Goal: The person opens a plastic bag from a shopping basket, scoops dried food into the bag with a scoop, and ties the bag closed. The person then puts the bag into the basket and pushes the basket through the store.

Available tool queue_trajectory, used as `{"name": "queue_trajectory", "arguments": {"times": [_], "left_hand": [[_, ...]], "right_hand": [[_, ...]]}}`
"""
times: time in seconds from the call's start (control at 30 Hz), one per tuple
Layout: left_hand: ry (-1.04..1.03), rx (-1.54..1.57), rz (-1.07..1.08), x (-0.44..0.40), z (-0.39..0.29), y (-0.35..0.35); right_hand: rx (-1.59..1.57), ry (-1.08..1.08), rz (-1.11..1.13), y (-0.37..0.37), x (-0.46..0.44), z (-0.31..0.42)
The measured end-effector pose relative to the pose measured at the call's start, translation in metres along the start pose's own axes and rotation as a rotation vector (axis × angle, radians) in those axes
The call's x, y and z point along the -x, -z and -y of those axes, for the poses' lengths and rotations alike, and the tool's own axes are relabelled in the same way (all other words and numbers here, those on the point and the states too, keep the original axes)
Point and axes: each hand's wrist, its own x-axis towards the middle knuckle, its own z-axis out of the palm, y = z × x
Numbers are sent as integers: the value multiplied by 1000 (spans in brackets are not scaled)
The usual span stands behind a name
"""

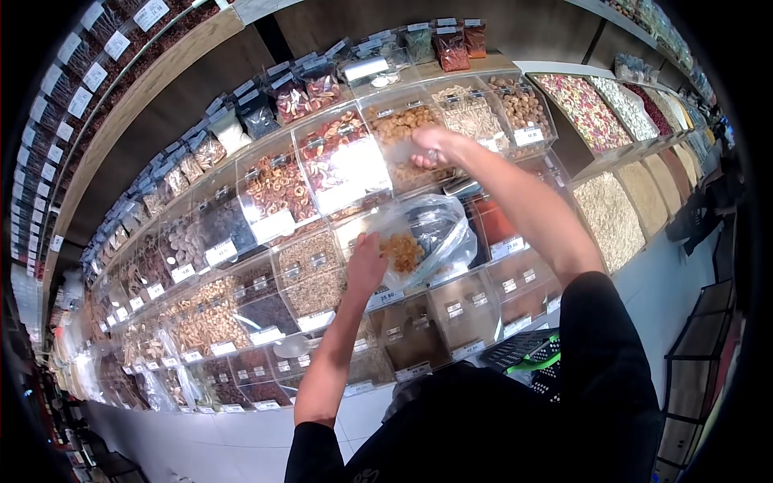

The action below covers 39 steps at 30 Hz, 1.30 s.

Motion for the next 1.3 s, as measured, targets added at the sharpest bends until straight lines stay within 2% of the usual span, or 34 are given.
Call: {"name": "queue_trajectory", "arguments": {"times": [0.03, 0.1, 0.17, 0.27, 0.3, 0.4, 0.53, 0.67, 0.87, 1.03, 1.17, 1.3], "left_hand": [[-8, -11, -17, 0, 1, -3], [-8, 3, 11, 0, -1, -3], [4, 31, 18, -3, -5, -1], [-5, 49, 3, -5, -10, 4], [-14, 36, -10, -4, -7, 1], [-13, 34, -1, 0, 0, -4], [29, 101, 10, -6, -13, 9], [31, 82, -11, -1, -11, 3], [86, 107, -50, -1, -16, 4], [20, 124, -100, -7, -12, -5], [-71, 119, -192, -12, 10, -19], [-113, 206, -134, -27, 21, -23]], "right_hand": [[-15, 82, -172, -25, 12, -12], [-305, 178, -312, -53, 18, -52], [-382, 308, -412, -68, -6, -91], [-458, 459, -479, -87, -25, -101], [-549, 402, -500, -85, -37, -91], [-388, 324, -456, -64, -43, -74], [-346, 401, -421, -68, -22, -96], [-349, 289, -396, -52, -36, -70], [-419, 364, -415, -68, -11, -99], [-497, 397, -399, -49, -22, -79], [-398, 350, -281, -41, 30, -96], [-364, 301, -227, -29, 76, -115]]}}
